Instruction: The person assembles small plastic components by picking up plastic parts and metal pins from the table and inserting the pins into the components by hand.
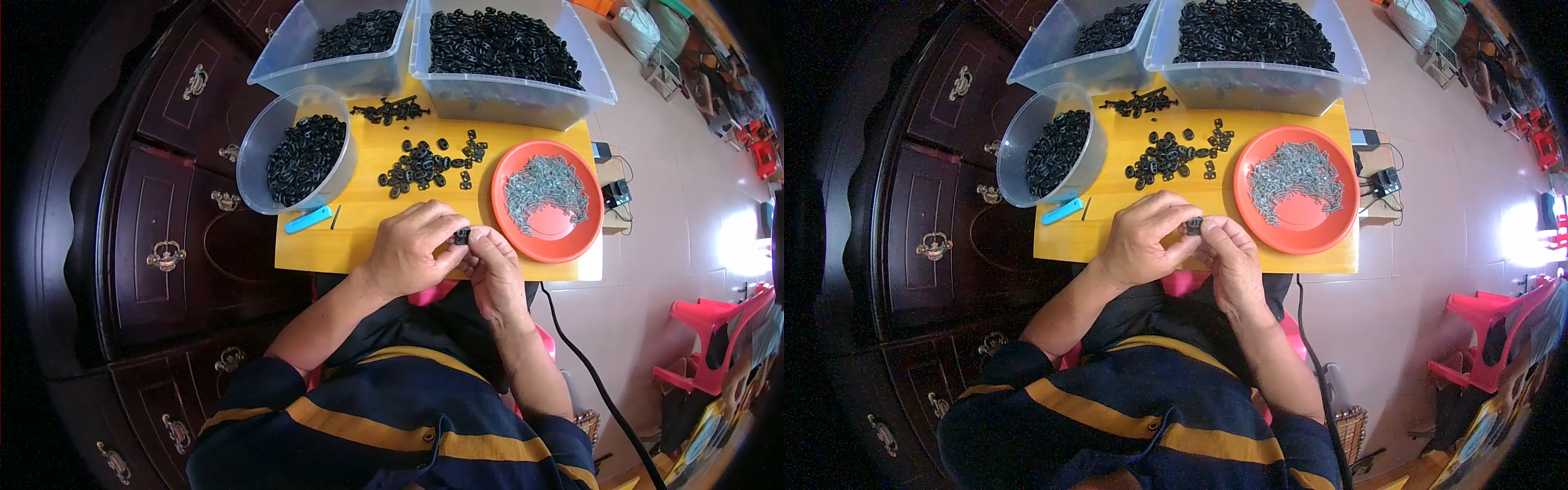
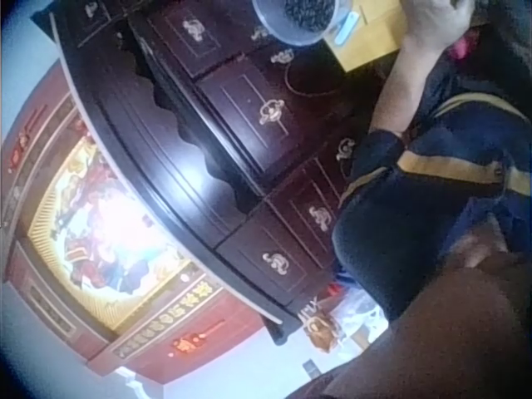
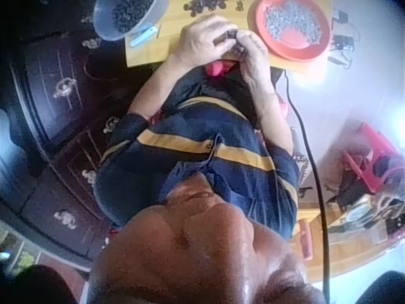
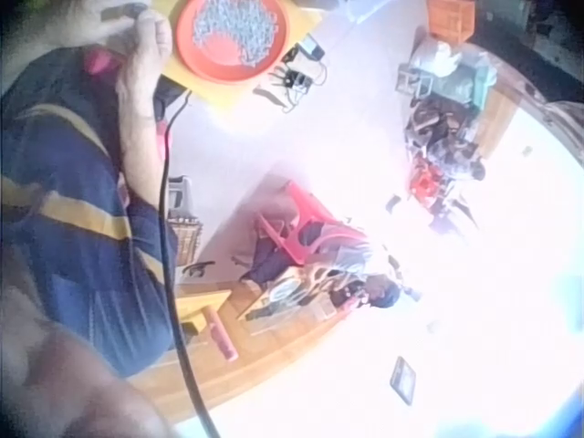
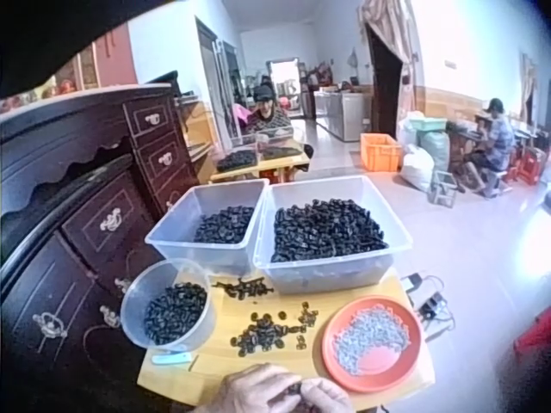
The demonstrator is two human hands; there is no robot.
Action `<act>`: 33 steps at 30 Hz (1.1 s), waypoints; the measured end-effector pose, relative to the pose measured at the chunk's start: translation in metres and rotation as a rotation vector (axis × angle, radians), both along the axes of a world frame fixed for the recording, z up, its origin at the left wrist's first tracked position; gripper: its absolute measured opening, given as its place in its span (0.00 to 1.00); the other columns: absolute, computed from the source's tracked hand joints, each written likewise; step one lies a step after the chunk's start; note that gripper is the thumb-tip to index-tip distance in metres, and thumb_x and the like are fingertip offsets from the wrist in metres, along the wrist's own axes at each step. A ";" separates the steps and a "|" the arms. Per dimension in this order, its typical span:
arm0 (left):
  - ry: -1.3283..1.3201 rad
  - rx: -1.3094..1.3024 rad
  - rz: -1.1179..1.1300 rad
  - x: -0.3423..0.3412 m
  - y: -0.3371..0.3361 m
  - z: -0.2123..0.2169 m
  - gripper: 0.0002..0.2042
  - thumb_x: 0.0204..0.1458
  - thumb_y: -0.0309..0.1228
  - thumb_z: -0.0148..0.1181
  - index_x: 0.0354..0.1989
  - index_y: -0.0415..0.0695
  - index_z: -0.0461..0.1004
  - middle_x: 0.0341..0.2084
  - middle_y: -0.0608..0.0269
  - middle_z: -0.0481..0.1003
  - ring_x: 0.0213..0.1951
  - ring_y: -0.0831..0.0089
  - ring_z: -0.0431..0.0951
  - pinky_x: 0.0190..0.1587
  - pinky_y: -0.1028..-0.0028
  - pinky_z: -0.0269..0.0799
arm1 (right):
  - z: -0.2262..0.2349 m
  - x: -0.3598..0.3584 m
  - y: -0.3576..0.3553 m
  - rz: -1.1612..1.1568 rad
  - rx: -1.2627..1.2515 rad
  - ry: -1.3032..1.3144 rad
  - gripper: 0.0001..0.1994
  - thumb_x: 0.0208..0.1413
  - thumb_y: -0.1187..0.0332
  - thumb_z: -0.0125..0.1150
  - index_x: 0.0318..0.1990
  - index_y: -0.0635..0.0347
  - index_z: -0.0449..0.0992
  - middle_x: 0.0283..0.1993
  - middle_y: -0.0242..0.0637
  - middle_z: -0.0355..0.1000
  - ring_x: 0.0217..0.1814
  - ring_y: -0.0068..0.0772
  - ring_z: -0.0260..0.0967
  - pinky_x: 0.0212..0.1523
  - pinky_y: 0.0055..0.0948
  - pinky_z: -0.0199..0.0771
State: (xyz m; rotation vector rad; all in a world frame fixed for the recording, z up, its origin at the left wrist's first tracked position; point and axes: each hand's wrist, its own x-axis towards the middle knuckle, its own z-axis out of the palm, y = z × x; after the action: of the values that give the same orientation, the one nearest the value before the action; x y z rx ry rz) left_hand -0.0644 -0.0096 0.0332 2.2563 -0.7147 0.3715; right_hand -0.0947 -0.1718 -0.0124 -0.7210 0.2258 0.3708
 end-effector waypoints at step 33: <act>-0.015 0.052 -0.125 0.008 0.008 0.003 0.13 0.40 0.25 0.73 0.36 0.40 0.81 0.30 0.58 0.79 0.31 0.60 0.80 0.33 0.66 0.76 | -0.007 -0.004 0.007 -0.090 -0.250 -0.121 0.08 0.67 0.65 0.59 0.39 0.59 0.78 0.32 0.22 0.72 0.32 0.12 0.62 0.36 0.17 0.63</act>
State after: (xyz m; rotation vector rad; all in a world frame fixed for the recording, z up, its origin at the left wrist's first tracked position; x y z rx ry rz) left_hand -0.0564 -0.0016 0.0363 2.2466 -0.8772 0.3125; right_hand -0.0990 -0.1652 -0.0196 -0.9729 0.1915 0.2140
